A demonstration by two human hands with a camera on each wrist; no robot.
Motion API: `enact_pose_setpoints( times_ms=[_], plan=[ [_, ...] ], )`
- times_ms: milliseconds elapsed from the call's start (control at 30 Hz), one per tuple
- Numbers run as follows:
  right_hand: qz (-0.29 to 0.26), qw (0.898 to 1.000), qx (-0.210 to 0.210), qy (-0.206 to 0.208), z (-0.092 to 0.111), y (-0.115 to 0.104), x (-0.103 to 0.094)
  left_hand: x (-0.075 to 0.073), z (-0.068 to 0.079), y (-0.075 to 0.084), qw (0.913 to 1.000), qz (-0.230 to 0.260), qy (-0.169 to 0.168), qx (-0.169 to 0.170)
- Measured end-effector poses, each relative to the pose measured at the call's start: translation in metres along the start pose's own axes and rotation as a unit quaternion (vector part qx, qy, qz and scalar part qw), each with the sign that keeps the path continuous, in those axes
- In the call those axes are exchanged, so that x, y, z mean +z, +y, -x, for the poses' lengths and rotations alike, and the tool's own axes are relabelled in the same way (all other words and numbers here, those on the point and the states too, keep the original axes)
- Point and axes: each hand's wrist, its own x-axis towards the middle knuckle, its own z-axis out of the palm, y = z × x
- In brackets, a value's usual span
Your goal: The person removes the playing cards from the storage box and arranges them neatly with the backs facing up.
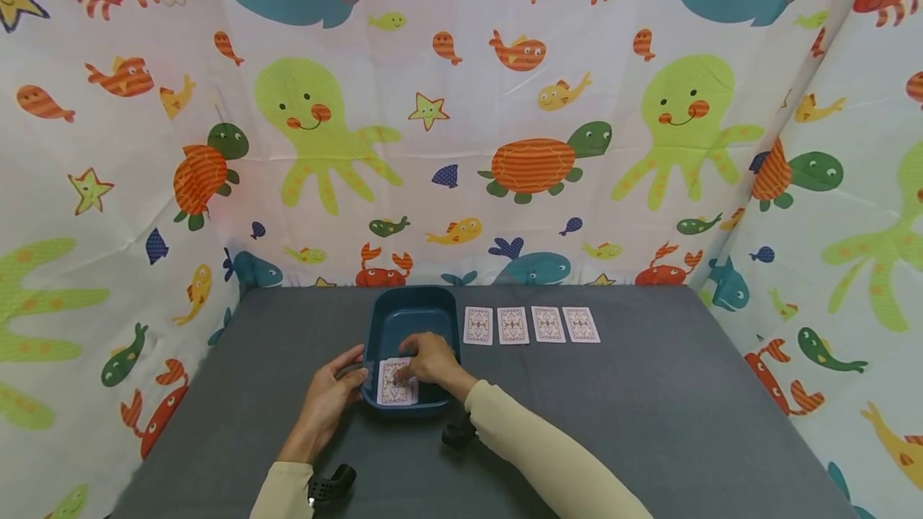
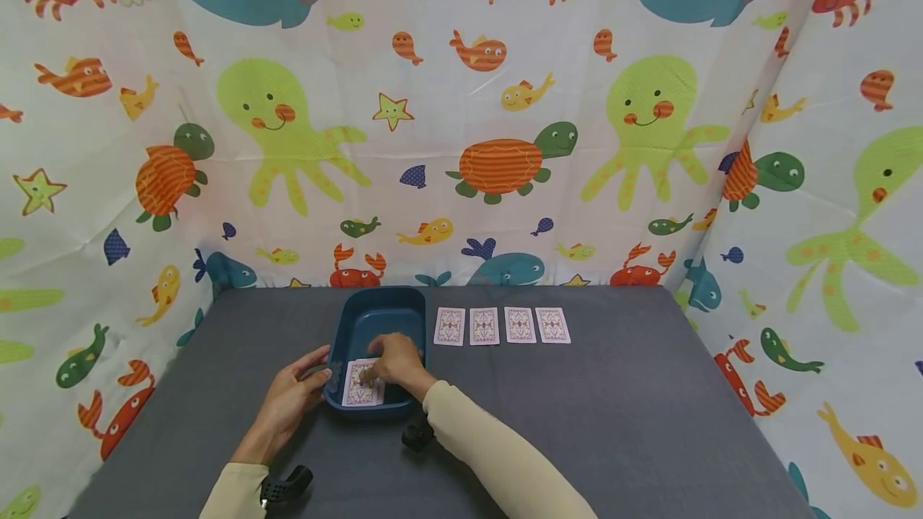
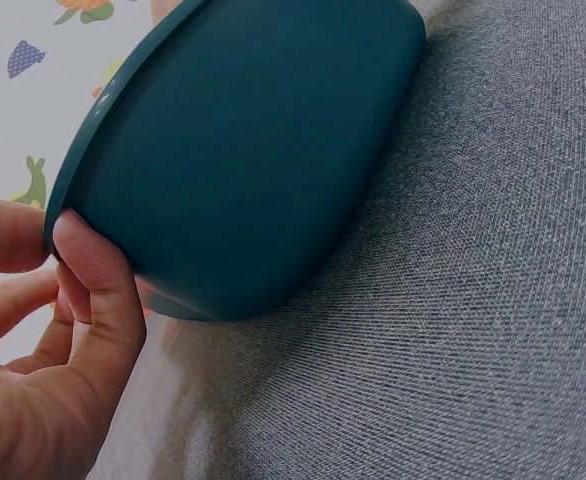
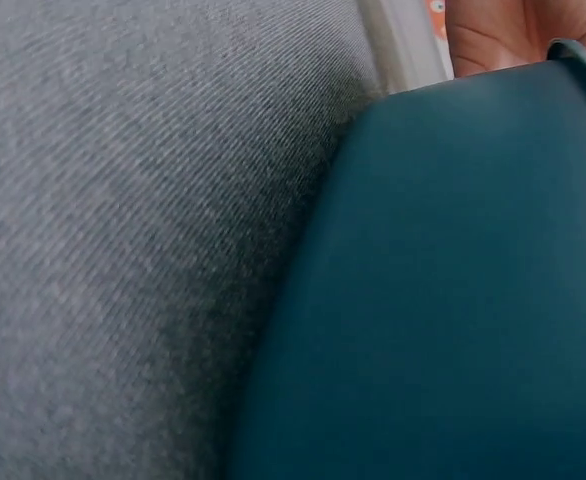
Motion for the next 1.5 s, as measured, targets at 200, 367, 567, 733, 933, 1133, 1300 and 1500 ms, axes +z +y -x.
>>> enact_pose_setpoints(
  times_ms=[200, 367, 567, 733, 933, 1133, 1300, 1500],
  plan=[
    [0.052, 0.998, -0.023, 0.0, 0.0017, 0.0005, 0.0025, -0.0003, 0.0, -0.0021, 1.0, 0.003, -0.002, 0.0],
    [0.087, 0.996, -0.03, -0.003, 0.003, 0.0002, 0.004, 0.0, 0.0004, -0.0013, 1.0, 0.002, 0.0, 0.001],
    [0.088, 0.996, -0.026, 0.001, 0.003, -0.0007, 0.0045, -0.0005, 0.0002, 0.0006, 1.0, 0.003, -0.002, 0.009],
    [0.065, 0.997, -0.035, 0.01, 0.0014, 0.0009, 0.0059, -0.0003, 0.001, 0.0018, 1.0, 0.005, 0.0, 0.008],
    [-0.018, 0.999, -0.035, 0.019, 0.0001, 0.0015, 0.005, -0.0003, 0.0, 0.0006, 1.0, 0.005, 0.004, 0.005],
    [-0.043, 0.997, -0.056, 0.044, -0.0003, 0.0024, 0.0045, -0.0008, -0.0012, -0.0009, 0.9999, 0.011, 0.001, 0.007],
    [-0.058, 0.995, -0.068, 0.055, 0.0, 0.0021, 0.0031, -0.0004, -0.0007, -0.0006, 0.9999, 0.01, 0.001, 0.008],
    [-0.06, 0.992, -0.075, 0.087, -0.0004, 0.0006, 0.0007, -0.0008, -0.001, -0.0007, 0.9999, 0.008, 0.002, 0.01]
  ],
)
